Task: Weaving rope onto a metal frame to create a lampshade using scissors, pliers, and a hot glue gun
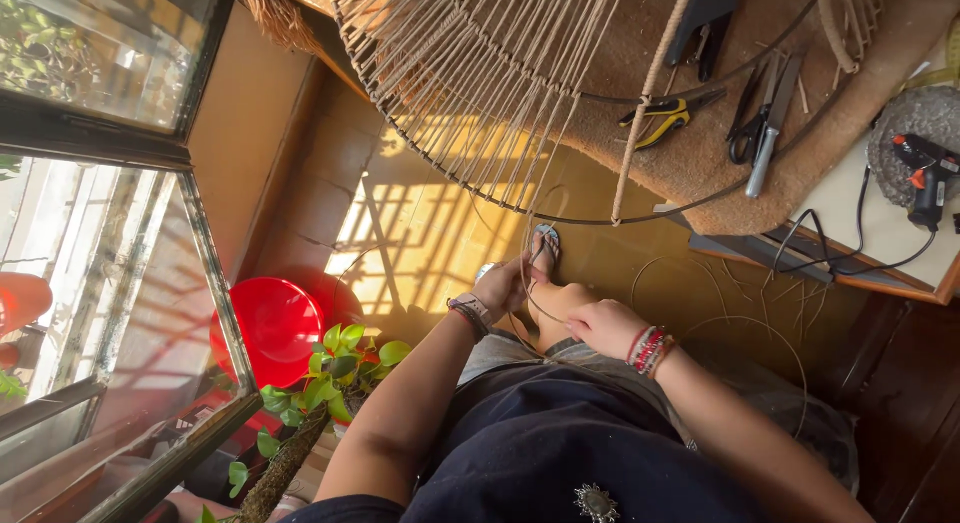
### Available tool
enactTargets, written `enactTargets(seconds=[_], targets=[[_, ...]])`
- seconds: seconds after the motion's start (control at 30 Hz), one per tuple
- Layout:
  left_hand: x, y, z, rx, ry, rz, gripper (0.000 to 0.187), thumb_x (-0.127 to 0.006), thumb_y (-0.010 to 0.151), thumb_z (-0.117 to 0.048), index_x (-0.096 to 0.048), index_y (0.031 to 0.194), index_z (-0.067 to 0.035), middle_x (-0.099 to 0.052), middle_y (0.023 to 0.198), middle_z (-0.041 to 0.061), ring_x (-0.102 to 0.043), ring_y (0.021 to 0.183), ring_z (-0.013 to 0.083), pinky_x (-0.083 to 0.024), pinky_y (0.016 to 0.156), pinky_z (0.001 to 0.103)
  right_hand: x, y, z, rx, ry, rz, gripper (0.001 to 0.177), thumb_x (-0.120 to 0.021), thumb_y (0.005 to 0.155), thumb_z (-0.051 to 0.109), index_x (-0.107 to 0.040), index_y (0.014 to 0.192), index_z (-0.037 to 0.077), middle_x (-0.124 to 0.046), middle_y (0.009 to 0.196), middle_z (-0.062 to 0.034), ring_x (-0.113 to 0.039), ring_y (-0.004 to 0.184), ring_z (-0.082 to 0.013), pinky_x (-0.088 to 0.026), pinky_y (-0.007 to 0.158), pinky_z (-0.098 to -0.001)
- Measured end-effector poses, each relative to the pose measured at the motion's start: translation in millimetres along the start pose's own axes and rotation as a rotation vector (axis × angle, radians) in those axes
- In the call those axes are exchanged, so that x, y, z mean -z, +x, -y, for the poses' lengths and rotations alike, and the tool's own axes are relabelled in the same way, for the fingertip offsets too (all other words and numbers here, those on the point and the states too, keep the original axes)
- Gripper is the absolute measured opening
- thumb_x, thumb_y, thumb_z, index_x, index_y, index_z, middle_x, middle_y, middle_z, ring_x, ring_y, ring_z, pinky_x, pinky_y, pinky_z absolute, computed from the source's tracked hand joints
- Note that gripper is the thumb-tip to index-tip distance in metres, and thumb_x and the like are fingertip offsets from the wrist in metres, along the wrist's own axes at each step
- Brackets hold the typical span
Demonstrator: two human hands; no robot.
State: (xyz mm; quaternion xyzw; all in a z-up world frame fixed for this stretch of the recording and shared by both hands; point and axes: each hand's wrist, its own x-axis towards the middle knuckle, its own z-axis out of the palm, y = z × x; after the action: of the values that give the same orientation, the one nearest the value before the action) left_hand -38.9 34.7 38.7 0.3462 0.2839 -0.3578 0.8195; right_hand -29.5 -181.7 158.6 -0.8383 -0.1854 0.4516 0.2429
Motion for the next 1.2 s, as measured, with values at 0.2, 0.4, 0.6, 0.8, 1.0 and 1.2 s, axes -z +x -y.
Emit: enactTargets(seconds=[0.2,0.4,0.6,0.8,1.0,1.2], targets=[[42,26,11,-0.056,1.177,-0.257,0.068,-0.073,0.070,-0.081,-0.077,0.079,-0.014,-0.074,0.074,0.010,-0.073,0.092,0.0359,-0.056,0.081,0.036,-14,55,-9,-0.070,0.987,-0.179,0.051,-0.050,0.107,0.028,-0.048,0.149,0.000,-0.057,0.147,-0.0223,-0.050,0.139,-0.0343,-0.029,0.118,-0.0612],[54,32,20,-0.336,1.430,-0.164,0.029,-0.062,0.091,-0.042,-0.078,0.098,-0.019,-0.079,0.096,0.003,-0.073,0.095,0.0387,-0.059,0.083,0.050,29,21,35,0.223,0.547,-0.420,0.026,-0.049,0.106,0.015,-0.075,0.110,0.015,-0.056,0.058,-0.0011,-0.055,0.060,-0.0137,-0.051,0.065,-0.0284],[-2,-26,-9,-0.011,0.470,-0.160,0.049,-0.075,0.089,-0.048,-0.061,0.066,-0.007,-0.036,0.048,-0.001,-0.035,0.036,0.0080,-0.023,0.029,0.019,-62,66,-69,0.041,0.609,-0.047,0.036,-0.064,0.099,0.016,-0.067,0.131,0.001,-0.072,0.123,-0.0245,-0.067,0.117,-0.0358,-0.049,0.104,-0.0495],[15,-26,-24,-0.261,1.439,-0.211,0.052,-0.061,0.093,-0.064,-0.071,0.104,-0.014,-0.076,0.097,0.015,-0.071,0.100,0.0416,-0.058,0.089,0.053,29,33,23,0.273,1.237,-0.605,0.041,-0.033,0.113,0.028,-0.057,0.136,0.005,-0.028,0.062,0.0042,-0.026,0.048,-0.0033,-0.024,0.044,-0.0166],[94,74,57,-0.183,0.808,-0.309,0.048,-0.052,0.103,-0.065,-0.073,0.081,-0.028,-0.068,0.066,-0.001,-0.068,0.080,0.0218,-0.055,0.083,0.034,-91,58,-172,0.198,-0.490,-0.189,0.035,-0.061,0.090,0.036,-0.070,0.124,0.043,-0.059,0.130,0.0098,-0.050,0.130,-0.0166,-0.030,0.110,-0.0395],[51,154,-23,-0.243,1.050,-0.400,0.053,-0.050,0.099,-0.067,-0.070,0.082,-0.020,-0.073,0.076,0.009,-0.071,0.095,0.0392,-0.056,0.092,0.047,41,90,-45,0.132,-0.080,-0.653,0.030,-0.055,0.089,0.007,-0.073,0.100,0.029,-0.065,0.089,0.0078,-0.072,0.089,-0.0190,-0.057,0.082,-0.0335]])
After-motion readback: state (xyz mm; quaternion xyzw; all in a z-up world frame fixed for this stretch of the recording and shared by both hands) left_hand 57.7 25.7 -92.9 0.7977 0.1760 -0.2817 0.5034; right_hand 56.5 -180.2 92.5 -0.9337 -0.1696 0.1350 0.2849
